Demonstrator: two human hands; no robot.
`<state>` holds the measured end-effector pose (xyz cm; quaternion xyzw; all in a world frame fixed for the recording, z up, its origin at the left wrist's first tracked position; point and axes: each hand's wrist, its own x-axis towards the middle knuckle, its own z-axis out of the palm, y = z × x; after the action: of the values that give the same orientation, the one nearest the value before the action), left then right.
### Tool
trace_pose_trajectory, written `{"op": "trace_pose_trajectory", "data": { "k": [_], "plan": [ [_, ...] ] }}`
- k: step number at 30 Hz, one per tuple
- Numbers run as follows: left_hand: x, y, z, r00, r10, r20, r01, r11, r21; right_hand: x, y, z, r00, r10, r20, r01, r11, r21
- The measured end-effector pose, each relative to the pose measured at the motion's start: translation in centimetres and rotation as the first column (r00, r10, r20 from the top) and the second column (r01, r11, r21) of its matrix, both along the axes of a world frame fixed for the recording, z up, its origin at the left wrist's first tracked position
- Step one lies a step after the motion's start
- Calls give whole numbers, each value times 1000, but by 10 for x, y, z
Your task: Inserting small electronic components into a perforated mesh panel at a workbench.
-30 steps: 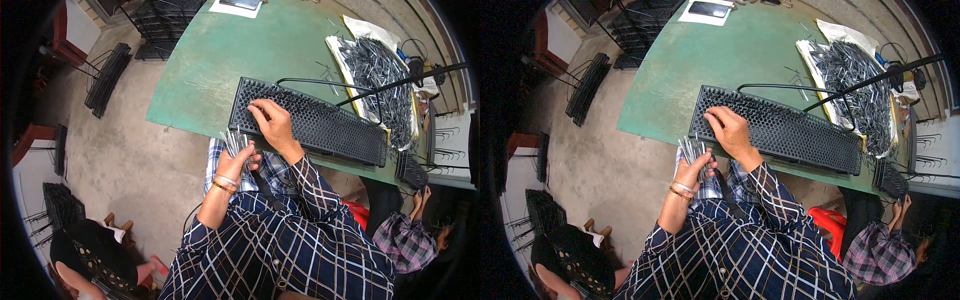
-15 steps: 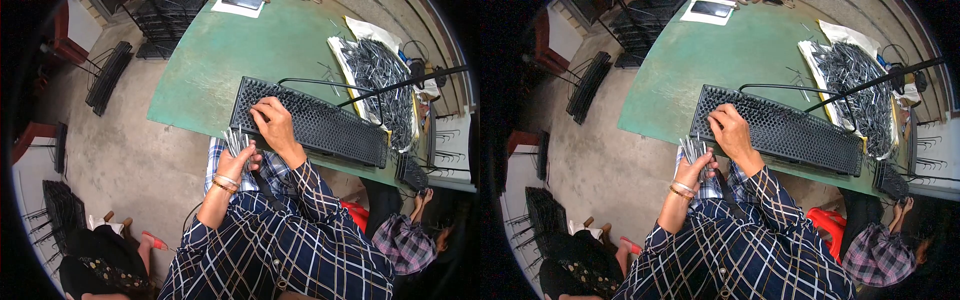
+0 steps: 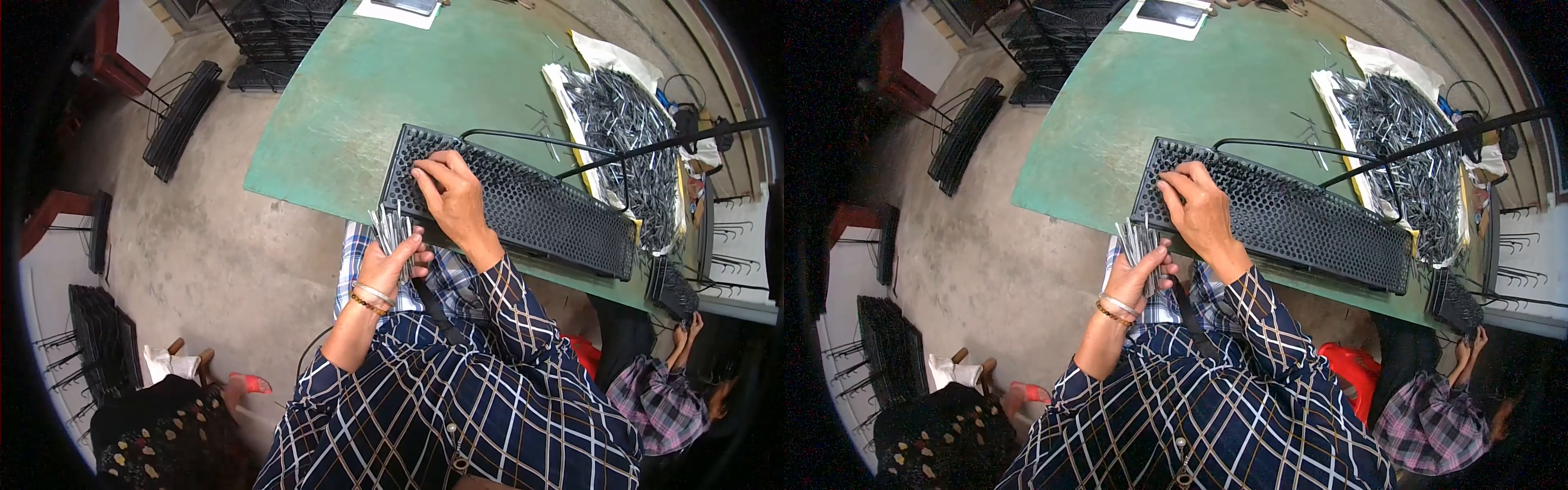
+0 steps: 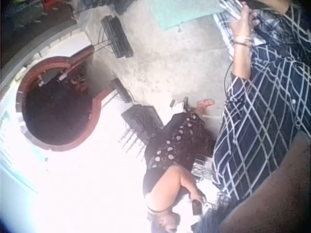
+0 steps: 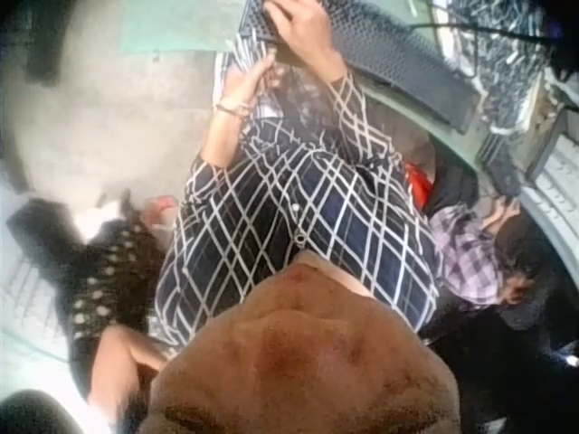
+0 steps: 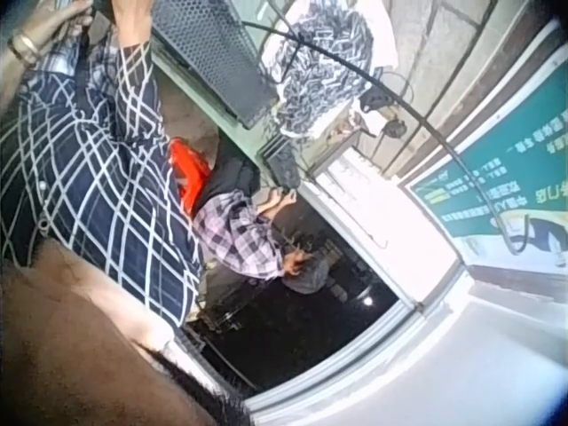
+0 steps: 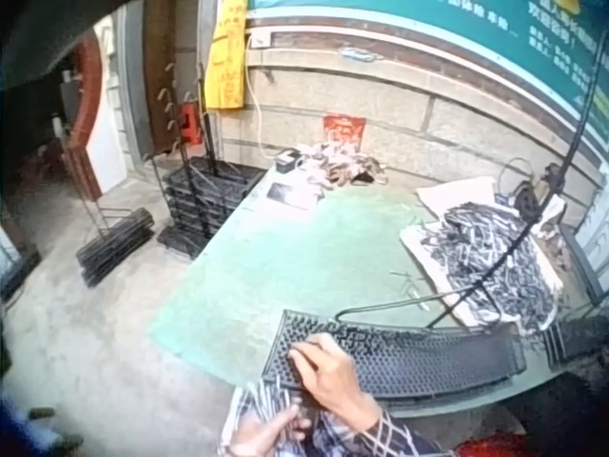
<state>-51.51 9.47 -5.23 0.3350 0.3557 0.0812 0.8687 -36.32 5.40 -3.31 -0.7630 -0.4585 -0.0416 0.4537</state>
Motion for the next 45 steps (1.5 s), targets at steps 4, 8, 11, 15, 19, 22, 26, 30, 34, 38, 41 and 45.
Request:
{"op": "trace_pose_trajectory", "data": {
  "k": [4,8,11,15,19,22,26,30,34,38,41,45],
  "plan": [
    [3,2,-3,1000,-9,24,10,999,-31,-2,-3,-1,998,-22,55,24,999,-22],
    [4,2,-4,998,-25,52,27,998,-50,-2,-4,1,984,-10,177,17,999,-40],
    [1,2,-7,998,-9,64,15,995,-99,-2,-4,-1,979,22,202,-8,998,-69],
    [2,3,-1,998,-29,60,37,989,-143,-1,-8,0,972,61,226,-39,994,-100],
    [-5,6,2,998,-20,65,29,989,-142,-9,-4,2,978,43,204,-22,994,-104],
    [-8,7,0,993,-21,118,34,993,-109,-16,-7,4,997,27,-66,-27,1000,-13],
    [15,-1,15,996,-51,70,47,998,50,-1,-35,25,824,165,-542,-304,936,-177],
    [12,-9,5,988,-121,-91,133,982,135,0,-48,-3,794,199,-575,-241,971,2],
    [20,-4,-4,984,-25,-174,76,953,294,-1,-44,-12,709,248,-660,-205,968,144],
    [41,-26,33,921,-218,-323,369,753,545,8,-69,-19,620,281,-733,-118,957,266],
    [49,-40,37,905,-266,-332,415,724,551,13,-88,-19,639,269,-720,-82,955,283],
    [54,-51,44,877,-320,-359,480,616,625,11,-104,-17,599,242,-764,8,951,308]
  ]
}}
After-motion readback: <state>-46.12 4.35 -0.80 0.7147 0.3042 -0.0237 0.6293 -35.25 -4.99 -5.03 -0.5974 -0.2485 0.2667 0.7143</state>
